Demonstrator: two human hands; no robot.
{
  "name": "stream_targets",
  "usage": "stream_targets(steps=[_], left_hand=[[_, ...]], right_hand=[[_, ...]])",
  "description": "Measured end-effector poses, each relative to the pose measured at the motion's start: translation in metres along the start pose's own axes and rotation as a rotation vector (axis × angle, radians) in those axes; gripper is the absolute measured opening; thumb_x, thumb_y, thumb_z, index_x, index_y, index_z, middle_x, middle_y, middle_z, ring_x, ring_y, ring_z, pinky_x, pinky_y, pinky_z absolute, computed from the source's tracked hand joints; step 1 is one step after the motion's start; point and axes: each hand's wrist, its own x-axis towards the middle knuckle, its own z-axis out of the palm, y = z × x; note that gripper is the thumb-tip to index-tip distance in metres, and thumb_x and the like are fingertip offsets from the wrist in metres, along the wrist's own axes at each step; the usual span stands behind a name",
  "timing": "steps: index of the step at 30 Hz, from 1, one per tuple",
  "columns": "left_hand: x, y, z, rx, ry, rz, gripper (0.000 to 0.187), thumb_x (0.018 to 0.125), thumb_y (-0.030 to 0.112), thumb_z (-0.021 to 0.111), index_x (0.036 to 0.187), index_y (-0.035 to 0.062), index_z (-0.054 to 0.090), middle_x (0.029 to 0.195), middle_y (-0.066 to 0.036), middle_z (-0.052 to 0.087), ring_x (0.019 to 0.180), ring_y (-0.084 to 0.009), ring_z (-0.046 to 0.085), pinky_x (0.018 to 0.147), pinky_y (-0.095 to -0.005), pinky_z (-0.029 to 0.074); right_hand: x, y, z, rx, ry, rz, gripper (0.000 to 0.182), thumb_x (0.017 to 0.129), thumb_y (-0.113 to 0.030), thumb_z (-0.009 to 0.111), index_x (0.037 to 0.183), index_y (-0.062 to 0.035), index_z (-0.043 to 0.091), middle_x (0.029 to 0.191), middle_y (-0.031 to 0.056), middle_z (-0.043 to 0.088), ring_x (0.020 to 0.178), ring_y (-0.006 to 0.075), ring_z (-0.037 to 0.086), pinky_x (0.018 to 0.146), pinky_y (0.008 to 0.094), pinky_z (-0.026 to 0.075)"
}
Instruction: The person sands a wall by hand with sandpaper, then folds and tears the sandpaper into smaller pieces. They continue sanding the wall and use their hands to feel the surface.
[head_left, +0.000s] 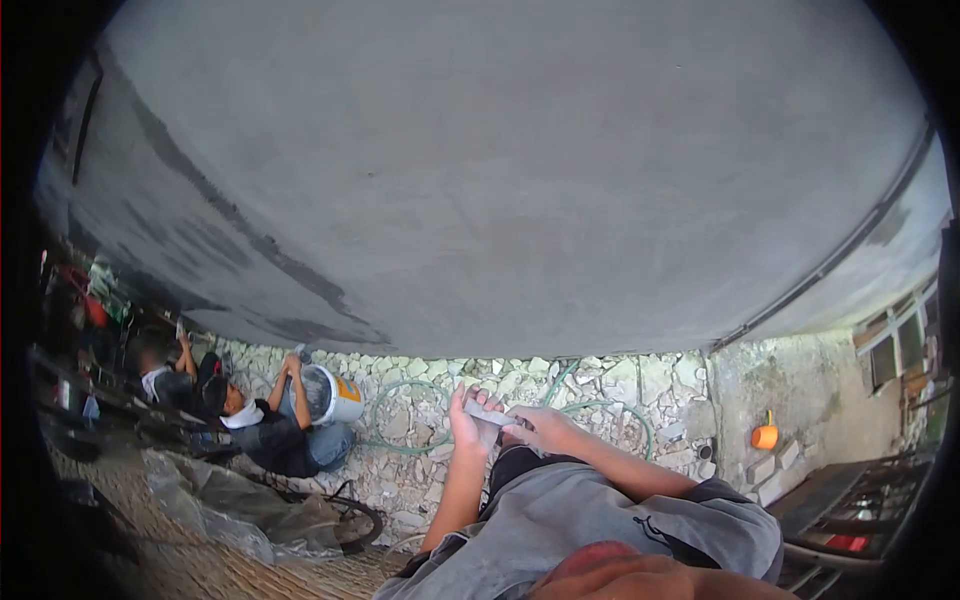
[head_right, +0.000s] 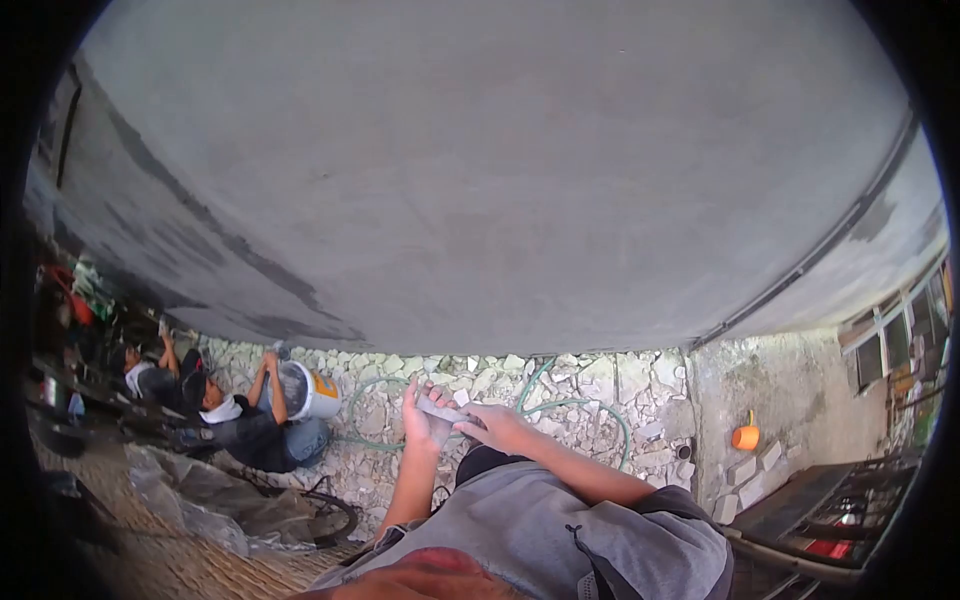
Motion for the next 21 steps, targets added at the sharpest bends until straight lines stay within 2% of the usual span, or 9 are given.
stream_targets(steps=[5, 6, 7, 9, 10, 11, 13, 14, 21], left_hand=[[-0.009, 0.005, 0.009, -0.091, 0.009, -0.025, 0.035, 0.094, 0.047, 0.055, 0.090, 0.0133, 0.044, 0.072, 0.001, 0.041, 0.068, -0.0155, 0.042, 0.069, -0.0336, 0.038], [0.002, 0.003, -0.015, -0.115, -0.085, -0.049, 0.041, 0.094, 0.049, 0.054, 0.103, 0.0092, 0.051, 0.079, -0.002, 0.049, 0.074, -0.0195, 0.049, 0.076, -0.0366, 0.043], [0.001, 0.005, -0.013, -0.124, -0.084, -0.028, 0.041, 0.094, 0.049, 0.054, 0.103, 0.0092, 0.051, 0.079, -0.002, 0.049, 0.074, -0.0195, 0.049, 0.076, -0.0366, 0.043], [-0.001, 0.003, -0.007, -0.021, 0.104, 0.000, 0.058, 0.095, 0.052, 0.052, 0.127, 0.0040, 0.051, 0.096, -0.007, 0.058, 0.089, -0.0258, 0.057, 0.089, -0.0422, 0.046], [-0.001, 0.003, -0.010, -0.014, 0.043, -0.013, 0.070, 0.097, 0.054, 0.048, 0.143, 0.0018, 0.040, 0.122, -0.013, 0.059, 0.111, -0.0298, 0.058, 0.103, -0.0459, 0.043], [-0.001, 0.002, -0.012, -0.024, 0.044, -0.002, 0.070, 0.097, 0.054, 0.048, 0.143, 0.0018, 0.040, 0.122, -0.013, 0.059, 0.111, -0.0298, 0.058, 0.103, -0.0459, 0.043], [-0.008, -0.003, -0.005, 0.057, -0.196, -0.013, 0.058, 0.103, 0.047, 0.043, 0.138, 0.0006, 0.045, 0.135, -0.016, 0.056, 0.122, -0.0270, 0.056, 0.108, -0.0418, 0.040], [-0.018, -0.003, 0.010, 0.110, -0.176, -0.021, 0.052, 0.107, 0.038, 0.037, 0.141, -0.0006, 0.041, 0.141, -0.017, 0.053, 0.126, -0.0264, 0.054, 0.111, -0.0403, 0.039], [-0.009, -0.013, -0.007, 0.127, -0.149, 0.016, 0.044, 0.106, 0.029, 0.044, 0.141, 0.0026, 0.044, 0.138, -0.014, 0.056, 0.128, -0.0261, 0.054, 0.110, -0.0412, 0.040]], right_hand=[[0.005, 0.006, -0.005, 0.218, -0.055, 0.003, 0.030, 0.103, -0.028, 0.051, 0.098, -0.0027, 0.066, 0.076, 0.0133, 0.067, 0.072, 0.0232, 0.066, 0.068, 0.0367, 0.051], [0.006, 0.009, -0.004, 0.252, -0.072, 0.019, 0.037, 0.105, -0.029, 0.049, 0.091, 0.0001, 0.067, 0.072, 0.0100, 0.066, 0.066, 0.0173, 0.064, 0.065, 0.0323, 0.050], [0.007, 0.011, -0.004, 0.248, -0.088, 0.004, 0.037, 0.105, -0.029, 0.049, 0.091, 0.0001, 0.067, 0.072, 0.0100, 0.066, 0.066, 0.0173, 0.064, 0.065, 0.0323, 0.050], [0.008, 0.016, -0.001, 0.422, -0.063, 0.131, 0.042, 0.106, -0.032, 0.048, 0.089, 0.0015, 0.066, 0.068, 0.0057, 0.065, 0.061, 0.0129, 0.061, 0.060, 0.0289, 0.049], [0.011, 0.018, 0.004, 0.424, 0.010, 0.088, 0.046, 0.106, -0.035, 0.047, 0.086, 0.0016, 0.065, 0.067, 0.0032, 0.065, 0.059, 0.0097, 0.059, 0.057, 0.0262, 0.048], [0.012, 0.021, 0.006, 0.419, -0.002, 0.082, 0.046, 0.106, -0.035, 0.047, 0.086, 0.0016, 0.065, 0.067, 0.0032, 0.065, 0.059, 0.0097, 0.059, 0.057, 0.0262, 0.048], [0.015, 0.022, 0.005, 0.506, 0.109, 0.188, 0.046, 0.106, -0.036, 0.047, 0.082, -0.0002, 0.064, 0.066, 0.0033, 0.064, 0.057, 0.0087, 0.057, 0.053, 0.0252, 0.047], [0.018, 0.024, 0.003, 0.555, 0.104, 0.214, 0.046, 0.106, -0.037, 0.047, 0.080, -0.0019, 0.063, 0.064, 0.0027, 0.063, 0.054, 0.0077, 0.056, 0.050, 0.0239, 0.045], [0.023, 0.030, -0.006, 0.473, 0.137, 0.190, 0.045, 0.105, -0.038, 0.050, 0.078, -0.0037, 0.061, 0.058, 0.0006, 0.059, 0.049, 0.0072, 0.054, 0.046, 0.0233, 0.042]])
